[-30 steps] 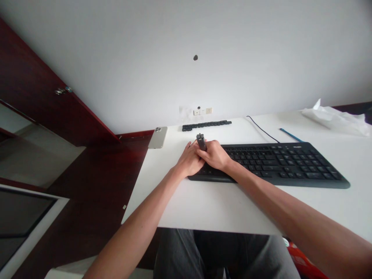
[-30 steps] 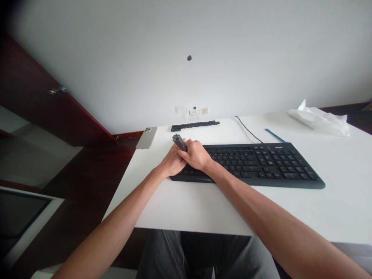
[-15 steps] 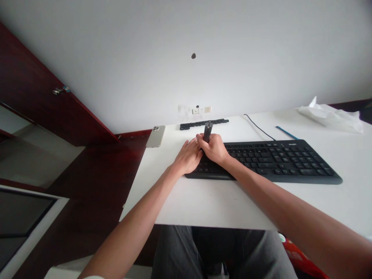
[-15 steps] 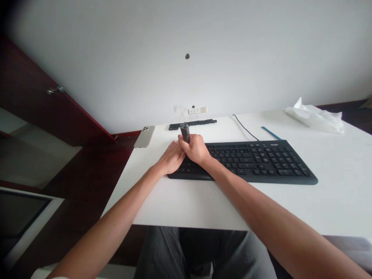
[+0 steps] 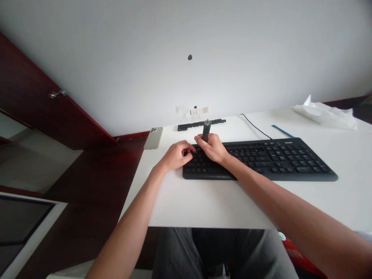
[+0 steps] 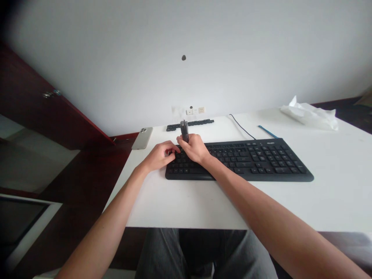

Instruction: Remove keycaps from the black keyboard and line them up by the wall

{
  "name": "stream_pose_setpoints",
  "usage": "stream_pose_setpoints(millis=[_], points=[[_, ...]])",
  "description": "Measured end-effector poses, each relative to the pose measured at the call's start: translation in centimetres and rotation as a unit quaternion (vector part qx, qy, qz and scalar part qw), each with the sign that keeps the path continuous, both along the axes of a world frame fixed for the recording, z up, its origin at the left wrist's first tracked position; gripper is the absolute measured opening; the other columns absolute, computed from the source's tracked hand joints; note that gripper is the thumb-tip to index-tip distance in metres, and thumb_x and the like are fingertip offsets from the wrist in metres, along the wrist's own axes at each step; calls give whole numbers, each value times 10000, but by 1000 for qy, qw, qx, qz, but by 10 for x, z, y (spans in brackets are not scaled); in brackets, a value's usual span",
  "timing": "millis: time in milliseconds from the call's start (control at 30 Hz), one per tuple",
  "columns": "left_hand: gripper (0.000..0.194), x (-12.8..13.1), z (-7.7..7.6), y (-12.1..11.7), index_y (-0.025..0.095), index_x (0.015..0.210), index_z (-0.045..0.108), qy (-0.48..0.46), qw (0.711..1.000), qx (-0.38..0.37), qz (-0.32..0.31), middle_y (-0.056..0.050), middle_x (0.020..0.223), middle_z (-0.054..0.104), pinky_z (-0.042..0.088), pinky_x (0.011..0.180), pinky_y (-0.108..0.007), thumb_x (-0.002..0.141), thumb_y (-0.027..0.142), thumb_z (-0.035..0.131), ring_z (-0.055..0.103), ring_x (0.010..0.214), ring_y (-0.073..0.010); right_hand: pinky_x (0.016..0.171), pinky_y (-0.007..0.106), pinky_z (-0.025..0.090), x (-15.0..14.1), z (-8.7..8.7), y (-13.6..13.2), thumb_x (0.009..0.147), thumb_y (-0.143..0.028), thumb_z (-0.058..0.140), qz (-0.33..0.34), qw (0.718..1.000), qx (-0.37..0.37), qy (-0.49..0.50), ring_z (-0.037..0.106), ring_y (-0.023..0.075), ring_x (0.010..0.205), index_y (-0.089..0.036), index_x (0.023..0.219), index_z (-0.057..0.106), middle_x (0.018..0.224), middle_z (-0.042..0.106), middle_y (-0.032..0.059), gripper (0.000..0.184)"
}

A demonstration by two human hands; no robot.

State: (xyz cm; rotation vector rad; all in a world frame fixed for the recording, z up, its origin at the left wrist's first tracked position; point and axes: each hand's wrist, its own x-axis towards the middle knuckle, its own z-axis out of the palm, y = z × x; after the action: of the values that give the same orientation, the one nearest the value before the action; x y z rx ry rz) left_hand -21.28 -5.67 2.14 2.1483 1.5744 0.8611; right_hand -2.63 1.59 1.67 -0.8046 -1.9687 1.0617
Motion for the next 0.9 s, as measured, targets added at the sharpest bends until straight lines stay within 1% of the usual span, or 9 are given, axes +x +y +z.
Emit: stream_pose_setpoints(millis=[100,167,233,367,467,533,633,800,900], points=[[255,3,2,-3,196,933,763,6,1000,-22,-13,-32,939,709,499,801,-284,793,72,590,641,852,-171,602,276,321,1,2,0,937,-381,498,31,998,11,-51,395,125,611,-210,639,436,605,417,-39,349],[232,3,2,-2,190,913,756,0,1000,-29,-12,-35,941,708,498,794,-286,791,77,595,642,854,-173,643,273,359,1,3,0,926,-333,503,48,995,30,-83,481,138,647,-193,678,530,647,536,-18,286],[207,2,1,-2,190,894,747,-3,999,-30,-13,-35,927,706,497,790,-290,792,85,601,640,858,-178,683,269,386,2,5,0,916,-292,503,57,993,42,-90,537,148,687,-186,713,582,696,609,-1,242],[178,1,1,-1,197,899,734,-2,999,-33,-24,-35,927,704,497,788,-298,806,102,616,636,891,-193,674,266,388,1,5,0,901,-262,504,49,994,39,-89,537,146,669,-187,699,581,676,617,-2,229],[97,1,1,-1,202,895,721,1,999,-37,-30,-33,922,698,497,803,-310,838,147,664,631,894,-198,645,266,374,1,5,0,895,-249,511,43,994,36,-98,528,142,644,-184,688,583,666,621,0,228],[57,1,0,-1,207,903,721,1,999,-44,-27,-30,917,693,495,811,-319,847,197,716,629,889,-200,636,265,371,1,6,0,895,-242,515,45,993,40,-99,532,140,638,-180,689,600,676,642,4,232],[69,2,-2,1,209,903,719,-4,999,-52,-14,-28,908,685,490,801,-323,855,246,752,623,888,-207,642,259,383,1,7,-1,899,-231,520,51,993,42,-96,565,141,649,-176,712,638,707,683,8,228],[43,2,-3,2,204,894,710,11,999,-46,-20,-17,867,658,467,773,-323,870,231,735,601,838,-196,670,252,410,3,8,-1,901,-229,531,60,993,33,-95,630,153,696,-172,752,680,746,718,16,219],[44,1,-4,2,202,902,715,2,999,-44,-25,-9,854,651,465,754,-314,869,222,737,599,813,-182,645,257,386,3,10,-1,892,-224,531,49,991,29,-118,594,147,661,-165,717,661,697,678,14,226]])
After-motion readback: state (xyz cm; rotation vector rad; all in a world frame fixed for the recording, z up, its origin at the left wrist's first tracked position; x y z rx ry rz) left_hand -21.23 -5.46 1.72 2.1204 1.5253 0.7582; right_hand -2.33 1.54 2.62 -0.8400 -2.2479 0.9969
